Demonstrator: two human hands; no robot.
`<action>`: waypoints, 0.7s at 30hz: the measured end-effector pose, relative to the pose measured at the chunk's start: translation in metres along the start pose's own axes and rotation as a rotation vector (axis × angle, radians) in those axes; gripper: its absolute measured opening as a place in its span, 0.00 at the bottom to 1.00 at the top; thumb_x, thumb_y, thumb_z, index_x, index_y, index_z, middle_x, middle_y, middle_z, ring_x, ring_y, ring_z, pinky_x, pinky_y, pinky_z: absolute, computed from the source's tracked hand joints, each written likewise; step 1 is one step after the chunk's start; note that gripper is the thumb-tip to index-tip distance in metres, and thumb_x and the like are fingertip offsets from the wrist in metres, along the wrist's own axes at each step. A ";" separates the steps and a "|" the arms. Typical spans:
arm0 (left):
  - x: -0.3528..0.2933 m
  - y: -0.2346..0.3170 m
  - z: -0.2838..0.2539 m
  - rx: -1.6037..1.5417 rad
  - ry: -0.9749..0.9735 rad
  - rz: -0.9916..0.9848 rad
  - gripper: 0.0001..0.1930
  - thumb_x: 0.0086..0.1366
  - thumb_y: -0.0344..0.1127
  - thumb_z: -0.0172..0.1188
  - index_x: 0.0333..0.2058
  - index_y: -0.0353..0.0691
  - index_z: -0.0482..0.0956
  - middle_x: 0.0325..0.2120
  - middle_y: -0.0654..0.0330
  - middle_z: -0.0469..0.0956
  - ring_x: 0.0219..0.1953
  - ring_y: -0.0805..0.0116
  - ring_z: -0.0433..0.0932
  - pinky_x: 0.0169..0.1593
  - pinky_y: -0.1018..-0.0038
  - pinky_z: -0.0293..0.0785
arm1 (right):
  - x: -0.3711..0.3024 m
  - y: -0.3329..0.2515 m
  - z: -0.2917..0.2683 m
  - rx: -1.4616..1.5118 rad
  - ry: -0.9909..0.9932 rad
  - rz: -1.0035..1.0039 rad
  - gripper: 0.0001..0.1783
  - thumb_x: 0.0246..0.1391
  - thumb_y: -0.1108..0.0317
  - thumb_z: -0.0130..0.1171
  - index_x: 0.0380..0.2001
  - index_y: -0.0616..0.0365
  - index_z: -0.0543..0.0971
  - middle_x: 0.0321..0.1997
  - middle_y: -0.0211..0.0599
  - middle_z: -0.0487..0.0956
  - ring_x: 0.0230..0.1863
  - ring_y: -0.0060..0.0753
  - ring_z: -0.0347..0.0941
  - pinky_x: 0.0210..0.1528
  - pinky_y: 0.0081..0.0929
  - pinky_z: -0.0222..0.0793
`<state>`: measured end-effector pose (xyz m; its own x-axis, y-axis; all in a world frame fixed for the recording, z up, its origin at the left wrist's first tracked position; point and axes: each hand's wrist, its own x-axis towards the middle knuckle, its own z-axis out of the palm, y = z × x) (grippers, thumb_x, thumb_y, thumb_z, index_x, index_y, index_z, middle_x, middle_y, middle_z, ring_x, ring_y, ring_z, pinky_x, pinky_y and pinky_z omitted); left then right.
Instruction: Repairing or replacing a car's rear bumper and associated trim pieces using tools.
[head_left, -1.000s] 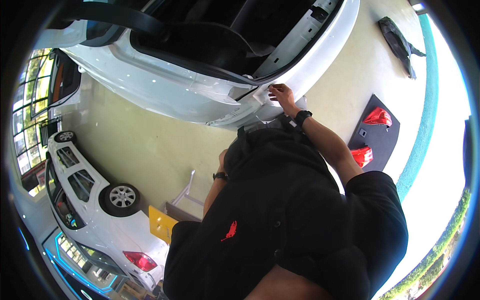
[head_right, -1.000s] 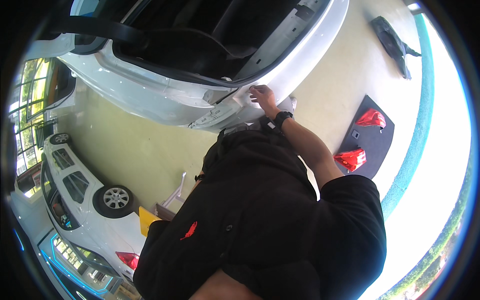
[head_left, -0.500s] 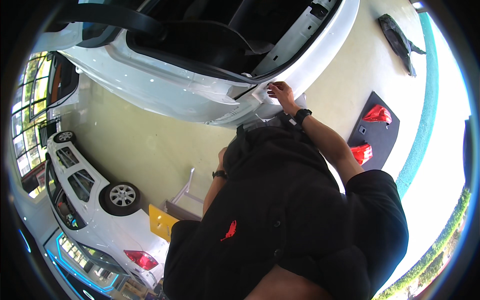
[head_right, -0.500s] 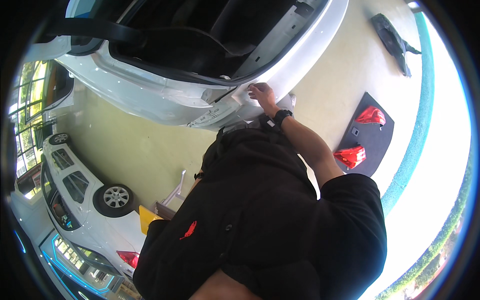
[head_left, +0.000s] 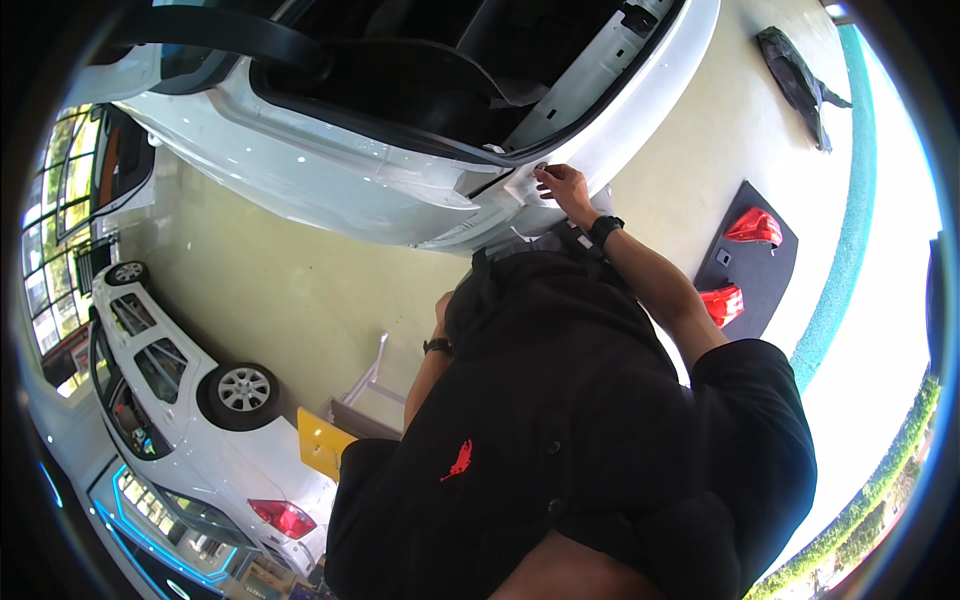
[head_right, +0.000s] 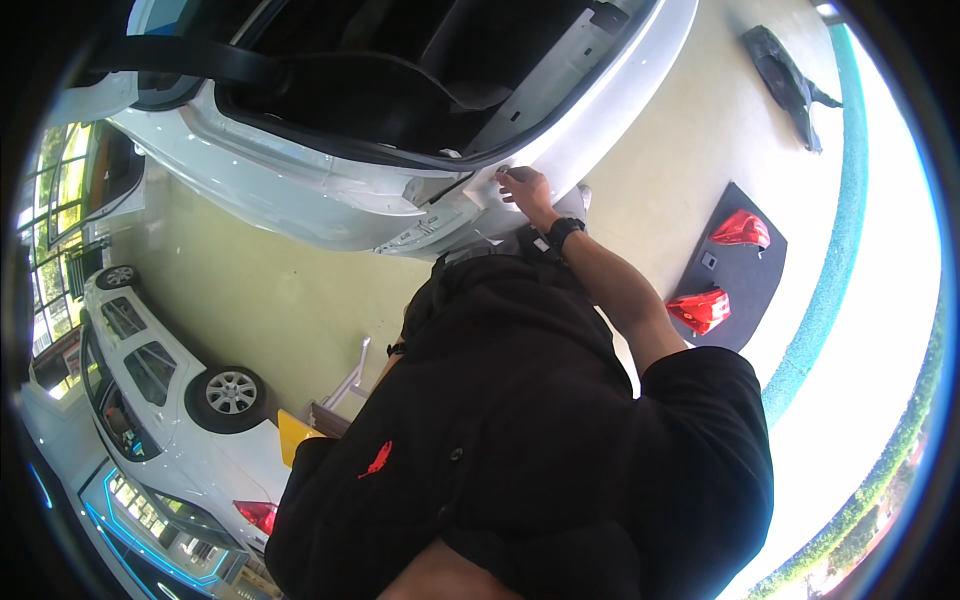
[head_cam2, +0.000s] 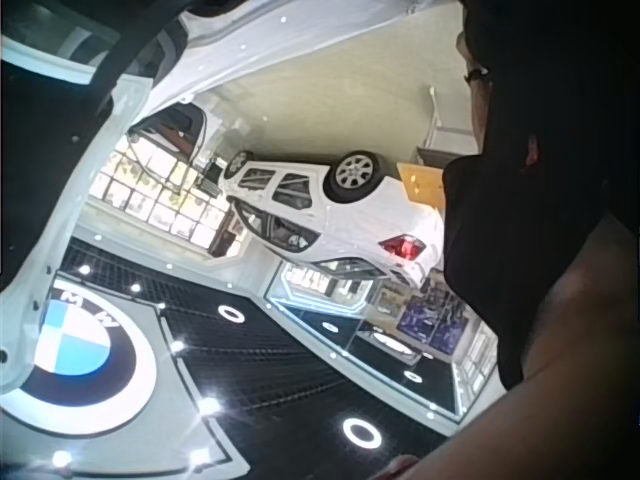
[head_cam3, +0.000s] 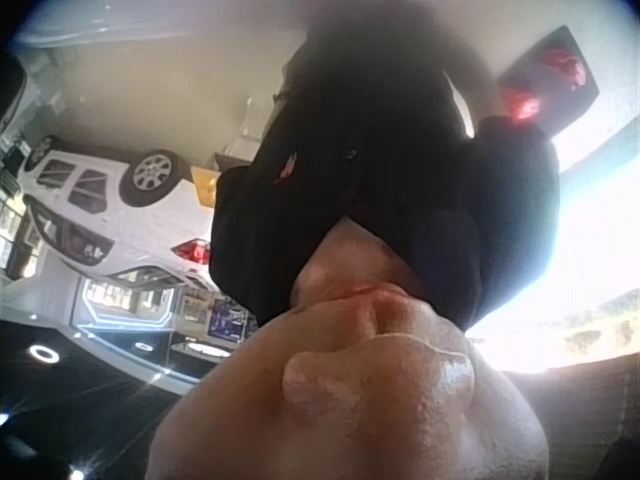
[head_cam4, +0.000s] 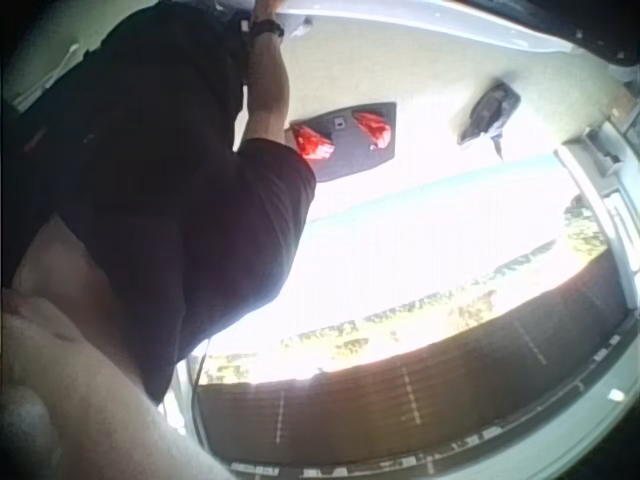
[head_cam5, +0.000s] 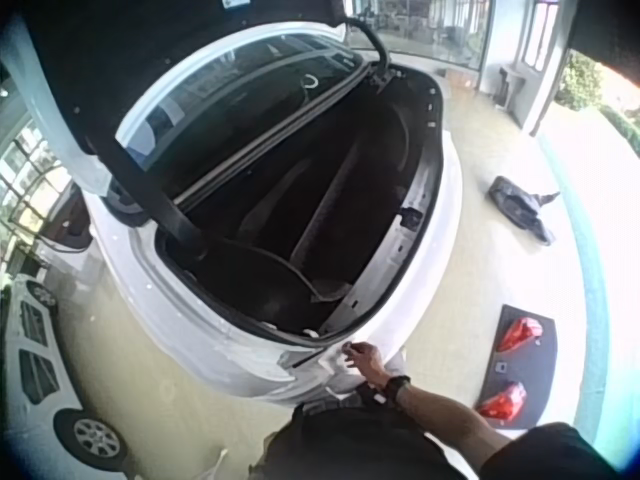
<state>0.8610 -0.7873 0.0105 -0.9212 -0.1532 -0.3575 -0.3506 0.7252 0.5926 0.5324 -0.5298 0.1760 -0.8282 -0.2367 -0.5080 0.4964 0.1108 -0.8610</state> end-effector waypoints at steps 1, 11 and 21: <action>0.000 0.004 -0.002 -0.011 -0.001 -0.001 0.12 0.53 0.43 0.54 0.29 0.41 0.78 0.27 0.54 0.78 0.34 0.54 0.76 0.38 0.64 0.71 | 0.000 0.001 -0.001 -0.017 0.001 0.028 0.21 0.52 0.62 0.58 0.41 0.72 0.72 0.35 0.42 0.78 0.34 0.29 0.76 0.33 0.24 0.75; 0.006 0.010 -0.007 -0.066 0.019 0.070 0.11 0.53 0.41 0.54 0.29 0.40 0.78 0.28 0.55 0.78 0.34 0.55 0.76 0.40 0.64 0.72 | 0.003 0.007 -0.005 -0.065 -0.017 0.007 0.22 0.54 0.59 0.56 0.40 0.71 0.73 0.33 0.41 0.78 0.33 0.28 0.76 0.33 0.24 0.74; 0.005 0.000 -0.004 -0.136 -0.010 -0.060 0.11 0.55 0.40 0.53 0.29 0.38 0.78 0.27 0.54 0.78 0.33 0.57 0.76 0.38 0.66 0.71 | 0.005 0.001 -0.002 -0.154 -0.038 -0.029 0.20 0.54 0.57 0.51 0.35 0.68 0.76 0.29 0.41 0.78 0.28 0.29 0.76 0.31 0.24 0.73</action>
<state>0.8556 -0.7908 0.0110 -0.8964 -0.1867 -0.4020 -0.4253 0.6174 0.6617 0.5284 -0.5290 0.1725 -0.8297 -0.2782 -0.4839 0.4241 0.2494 -0.8706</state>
